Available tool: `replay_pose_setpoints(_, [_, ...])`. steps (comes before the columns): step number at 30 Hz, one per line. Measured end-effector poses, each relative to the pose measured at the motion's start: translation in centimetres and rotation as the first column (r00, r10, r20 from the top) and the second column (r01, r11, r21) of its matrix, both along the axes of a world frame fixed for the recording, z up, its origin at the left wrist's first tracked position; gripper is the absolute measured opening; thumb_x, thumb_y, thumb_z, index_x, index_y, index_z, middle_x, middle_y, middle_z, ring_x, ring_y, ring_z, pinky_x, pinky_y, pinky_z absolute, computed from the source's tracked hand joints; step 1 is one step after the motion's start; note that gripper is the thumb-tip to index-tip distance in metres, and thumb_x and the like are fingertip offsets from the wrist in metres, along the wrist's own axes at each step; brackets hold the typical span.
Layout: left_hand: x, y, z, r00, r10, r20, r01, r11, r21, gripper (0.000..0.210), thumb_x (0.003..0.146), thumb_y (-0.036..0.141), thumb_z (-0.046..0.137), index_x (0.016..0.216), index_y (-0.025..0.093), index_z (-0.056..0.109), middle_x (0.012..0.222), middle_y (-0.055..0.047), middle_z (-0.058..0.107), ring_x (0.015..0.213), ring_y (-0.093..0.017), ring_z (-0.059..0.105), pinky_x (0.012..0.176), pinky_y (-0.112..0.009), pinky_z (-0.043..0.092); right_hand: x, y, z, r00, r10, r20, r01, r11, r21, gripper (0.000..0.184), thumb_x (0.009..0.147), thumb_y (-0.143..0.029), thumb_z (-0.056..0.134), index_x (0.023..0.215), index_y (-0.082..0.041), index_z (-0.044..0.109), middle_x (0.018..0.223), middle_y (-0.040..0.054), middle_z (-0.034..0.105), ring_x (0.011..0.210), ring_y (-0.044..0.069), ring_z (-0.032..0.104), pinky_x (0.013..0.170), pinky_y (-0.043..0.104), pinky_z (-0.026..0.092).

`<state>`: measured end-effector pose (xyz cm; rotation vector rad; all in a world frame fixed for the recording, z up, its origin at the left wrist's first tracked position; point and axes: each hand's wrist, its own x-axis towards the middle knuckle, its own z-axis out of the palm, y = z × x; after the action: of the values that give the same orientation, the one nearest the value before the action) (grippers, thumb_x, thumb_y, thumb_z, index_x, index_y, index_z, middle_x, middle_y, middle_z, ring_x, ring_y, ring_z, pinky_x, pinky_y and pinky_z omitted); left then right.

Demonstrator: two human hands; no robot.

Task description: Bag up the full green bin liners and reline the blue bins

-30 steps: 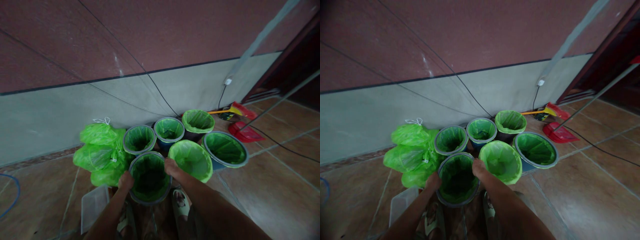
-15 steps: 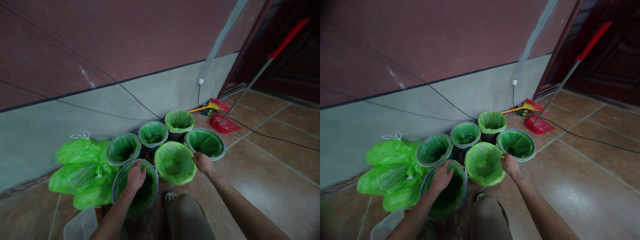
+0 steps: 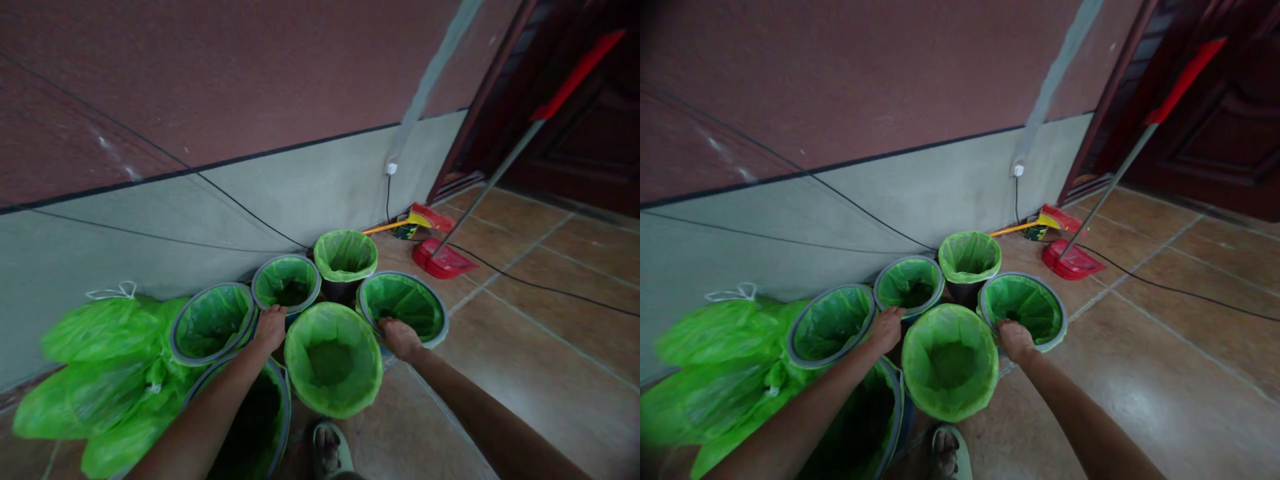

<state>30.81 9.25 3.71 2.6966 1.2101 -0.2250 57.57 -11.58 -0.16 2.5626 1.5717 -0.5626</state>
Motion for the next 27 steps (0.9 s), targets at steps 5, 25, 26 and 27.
replay_pose_setpoints(5, [1.7, 3.8, -0.9, 0.983, -0.124, -0.136, 0.124, 0.992, -0.012, 0.034, 0.079, 0.0, 0.048, 0.104, 0.014, 0.067, 0.111, -0.015, 0.068, 0.111, -0.026, 0.062, 0.1, -0.038, 0.045, 1.5, 0.5, -0.6, 0.995, 0.074, -0.069, -0.077, 0.997, -0.029, 0.022, 0.084, -0.029, 0.064, 0.098, -0.012, 0.07, 0.097, 0.0138, 0.071, 0.096, 0.025, 0.067, 0.079, 0.029, 0.044])
replay_pose_setpoints(25, [1.1, 7.3, 0.5, 0.904, -0.402, -0.144, 0.366, 0.903, -0.225, 0.038, 0.079, -0.001, 0.047, 0.11, 0.016, 0.061, 0.095, -0.011, 0.071, 0.097, -0.024, 0.068, 0.083, -0.029, 0.048, 2.3, -0.6, -0.1, 0.929, 0.008, -0.371, 0.019, 0.997, 0.071, 0.021, 0.087, -0.021, 0.052, 0.091, -0.018, 0.072, 0.086, 0.0062, 0.072, 0.078, 0.018, 0.064, 0.071, 0.025, 0.042])
replay_pose_setpoints(26, [1.0, 7.5, 0.5, 0.906, -0.404, -0.128, 0.368, 0.9, -0.236, 0.036, 0.08, 0.001, 0.047, 0.109, 0.016, 0.062, 0.096, -0.01, 0.071, 0.097, -0.023, 0.068, 0.082, -0.028, 0.048, 2.2, -0.8, -0.1, 0.931, 0.004, -0.365, 0.02, 0.998, 0.06, 0.022, 0.089, -0.022, 0.049, 0.094, -0.017, 0.07, 0.088, 0.007, 0.072, 0.081, 0.019, 0.065, 0.072, 0.025, 0.042])
replay_pose_setpoints(27, [1.0, 7.7, 0.7, 0.906, -0.407, -0.12, 0.37, 0.896, -0.246, 0.034, 0.081, 0.003, 0.048, 0.108, 0.017, 0.063, 0.097, -0.009, 0.071, 0.097, -0.022, 0.067, 0.082, -0.027, 0.048, 2.1, -0.9, 0.0, 0.937, -0.003, -0.35, 0.02, 0.999, 0.045, 0.024, 0.091, -0.022, 0.047, 0.097, -0.016, 0.069, 0.09, 0.0082, 0.072, 0.082, 0.019, 0.066, 0.072, 0.025, 0.043])
